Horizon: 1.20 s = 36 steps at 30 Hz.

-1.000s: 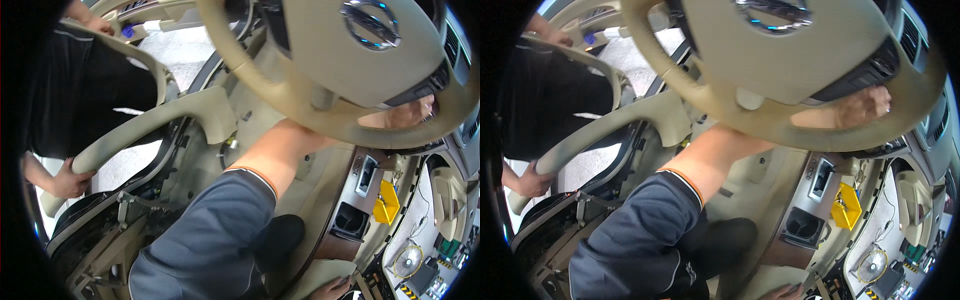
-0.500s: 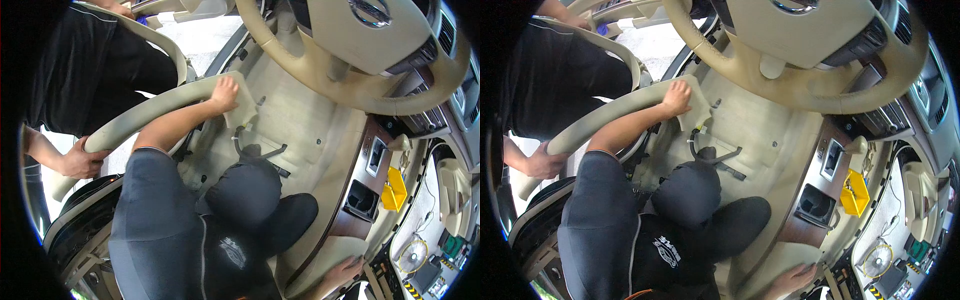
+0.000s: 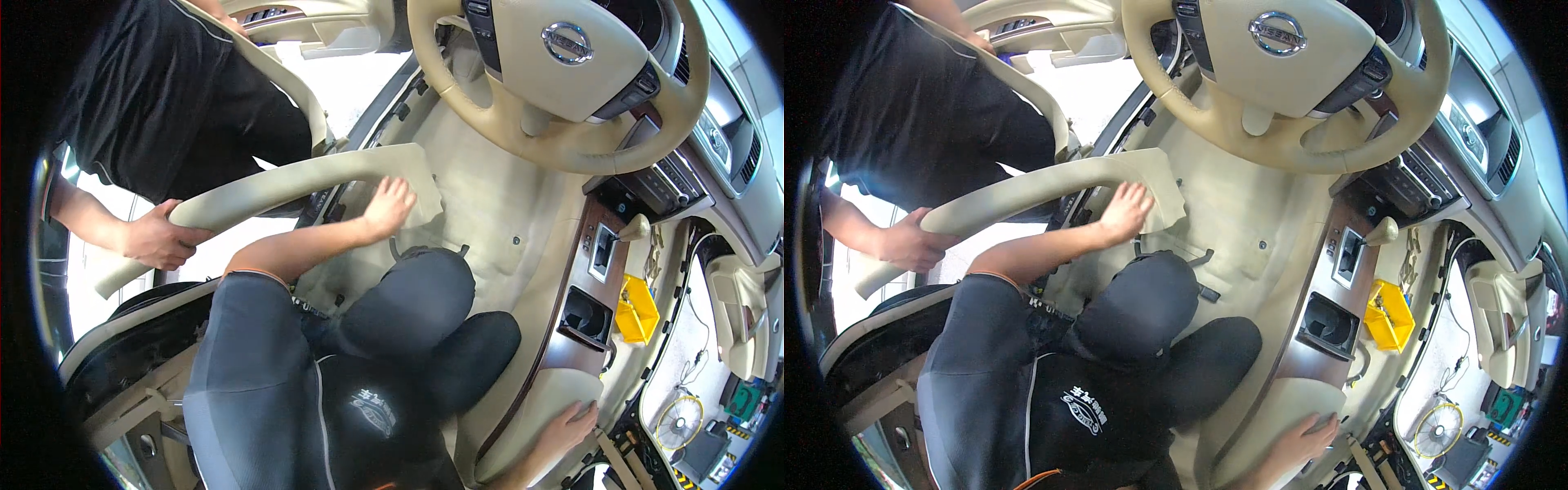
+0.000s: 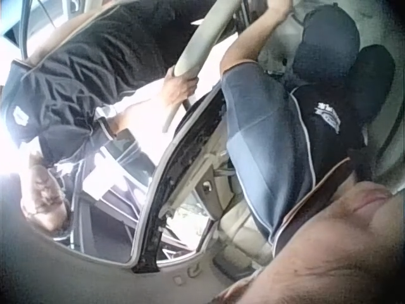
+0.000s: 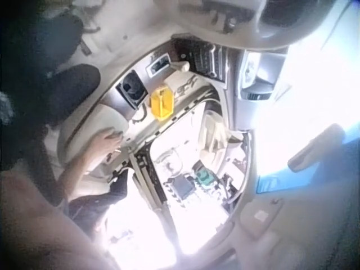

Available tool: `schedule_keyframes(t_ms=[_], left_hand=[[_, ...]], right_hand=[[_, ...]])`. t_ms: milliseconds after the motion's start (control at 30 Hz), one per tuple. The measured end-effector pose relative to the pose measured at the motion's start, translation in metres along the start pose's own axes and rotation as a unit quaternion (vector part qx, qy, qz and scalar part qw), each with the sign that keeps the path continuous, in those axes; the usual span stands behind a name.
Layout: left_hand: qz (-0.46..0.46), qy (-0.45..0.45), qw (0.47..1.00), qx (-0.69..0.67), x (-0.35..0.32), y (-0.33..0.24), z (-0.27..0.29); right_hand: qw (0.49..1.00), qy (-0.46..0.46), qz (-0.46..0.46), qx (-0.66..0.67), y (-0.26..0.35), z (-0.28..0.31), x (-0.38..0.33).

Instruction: Install and secure internal decorative plastic molding and structural trim around the center console and dashboard area of a car.

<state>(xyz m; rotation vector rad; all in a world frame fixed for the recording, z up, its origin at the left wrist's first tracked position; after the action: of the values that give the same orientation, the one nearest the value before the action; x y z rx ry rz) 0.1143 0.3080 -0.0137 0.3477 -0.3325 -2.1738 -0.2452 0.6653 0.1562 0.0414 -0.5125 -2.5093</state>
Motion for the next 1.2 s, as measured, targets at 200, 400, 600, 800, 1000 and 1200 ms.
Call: schedule_keyframes(t_ms=[200,400,600,800,1000,1200], left_hand=[[-0.021,-0.042,0.995,-0.088,-0.009,-0.057,-0.014],[0.007,0.140,0.934,-0.328,-0.033,-0.072,-0.021],[0.085,0.240,0.848,-0.464,-0.053,-0.097,-0.026],[0.158,0.202,0.820,-0.511,-0.064,-0.107,-0.045],[0.125,0.151,0.851,-0.487,-0.069,-0.083,-0.005],[0.096,0.204,0.835,-0.502,-0.068,-0.078,-0.018]], right_hand=[[1.000,-0.002,-0.016,-0.007,0.012,0.008,-0.006],[1.000,-0.007,0.004,-0.007,0.008,0.001,0.002],[1.000,-0.008,0.004,-0.004,0.000,0.001,0.002],[0.999,-0.020,0.032,0.008,-0.003,-0.002,0.002],[0.999,-0.015,0.018,0.043,-0.007,-0.002,0.001],[0.999,-0.027,0.017,0.040,0.000,0.005,-0.003]])
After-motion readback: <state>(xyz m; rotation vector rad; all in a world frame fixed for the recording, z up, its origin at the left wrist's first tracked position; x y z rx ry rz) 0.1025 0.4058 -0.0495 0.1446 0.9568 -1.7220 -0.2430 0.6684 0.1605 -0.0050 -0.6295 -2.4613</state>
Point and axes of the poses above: each hand's wrist, its own x-axis towards the middle knuckle, its own z-axis out of the back of the hand, y = z × x, the point moved 1 cm from there along x, towards the middle knuckle, and after that the axes turned 10 degrees about x, right-handed, at the moved point
